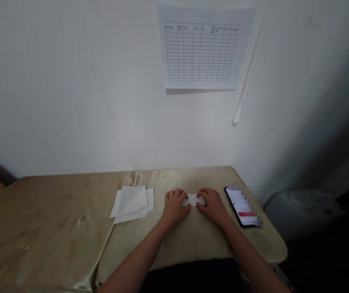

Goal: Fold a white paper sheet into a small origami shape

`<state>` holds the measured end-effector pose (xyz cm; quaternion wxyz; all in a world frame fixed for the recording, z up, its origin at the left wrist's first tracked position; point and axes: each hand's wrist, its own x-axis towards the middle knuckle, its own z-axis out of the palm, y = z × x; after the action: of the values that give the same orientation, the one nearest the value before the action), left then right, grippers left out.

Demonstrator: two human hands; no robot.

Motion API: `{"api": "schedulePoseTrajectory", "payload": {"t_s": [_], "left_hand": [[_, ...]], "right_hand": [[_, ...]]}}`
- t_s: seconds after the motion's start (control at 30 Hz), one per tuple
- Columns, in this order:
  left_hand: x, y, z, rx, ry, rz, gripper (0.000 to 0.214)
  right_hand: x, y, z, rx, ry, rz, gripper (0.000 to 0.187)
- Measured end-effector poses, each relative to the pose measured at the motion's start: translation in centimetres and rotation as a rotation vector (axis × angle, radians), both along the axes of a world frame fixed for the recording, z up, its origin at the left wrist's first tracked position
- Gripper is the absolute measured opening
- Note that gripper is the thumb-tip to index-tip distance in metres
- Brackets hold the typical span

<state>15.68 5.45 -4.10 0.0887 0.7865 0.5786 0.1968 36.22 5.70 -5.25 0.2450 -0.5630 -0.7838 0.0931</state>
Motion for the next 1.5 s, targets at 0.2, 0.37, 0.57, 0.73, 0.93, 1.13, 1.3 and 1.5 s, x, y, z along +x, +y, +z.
{"api": "schedulePoseTrajectory", "payload": {"t_s": [0.2, 0.37, 0.57, 0.73, 0.93, 1.13, 1.3, 1.5], "left_hand": [[1.2, -0.4, 0.0, 0.041, 0.047, 0.07, 0.03], [1.7, -0.7, -0.2, 0.067, 0.075, 0.077, 0.032], [1.9, -0.7, -0.2, 0.076, 0.083, 0.086, 0.031], [1.7, -0.6, -0.2, 0.056, 0.08, 0.086, 0.029], [1.1, -0.4, 0.1, 0.014, 0.08, 0.055, 0.027], [0.0, -0.1, 0.3, -0.025, 0.058, -0.03, 0.03], [-0.7, 0.2, 0.3, -0.059, 0.05, -0.079, 0.033], [-1.6, 0.7, -0.4, -0.056, 0.027, -0.128, 0.038]], "right_hand": [[-0.7, 0.1, -0.4, 0.047, -0.027, -0.034, 0.029], [-1.0, 0.1, -0.5, 0.048, -0.037, -0.046, 0.03], [-1.2, -0.1, -0.5, 0.048, -0.036, -0.061, 0.028], [-1.0, 0.0, -0.5, 0.039, -0.046, -0.046, 0.028], [-0.5, 0.1, -0.6, 0.034, -0.038, -0.013, 0.028], [0.1, 0.2, -0.6, -0.01, -0.002, 0.024, 0.03], [0.7, 0.4, -0.6, -0.044, 0.032, 0.061, 0.034], [1.4, 0.6, -0.6, -0.074, 0.083, 0.093, 0.039]]}}
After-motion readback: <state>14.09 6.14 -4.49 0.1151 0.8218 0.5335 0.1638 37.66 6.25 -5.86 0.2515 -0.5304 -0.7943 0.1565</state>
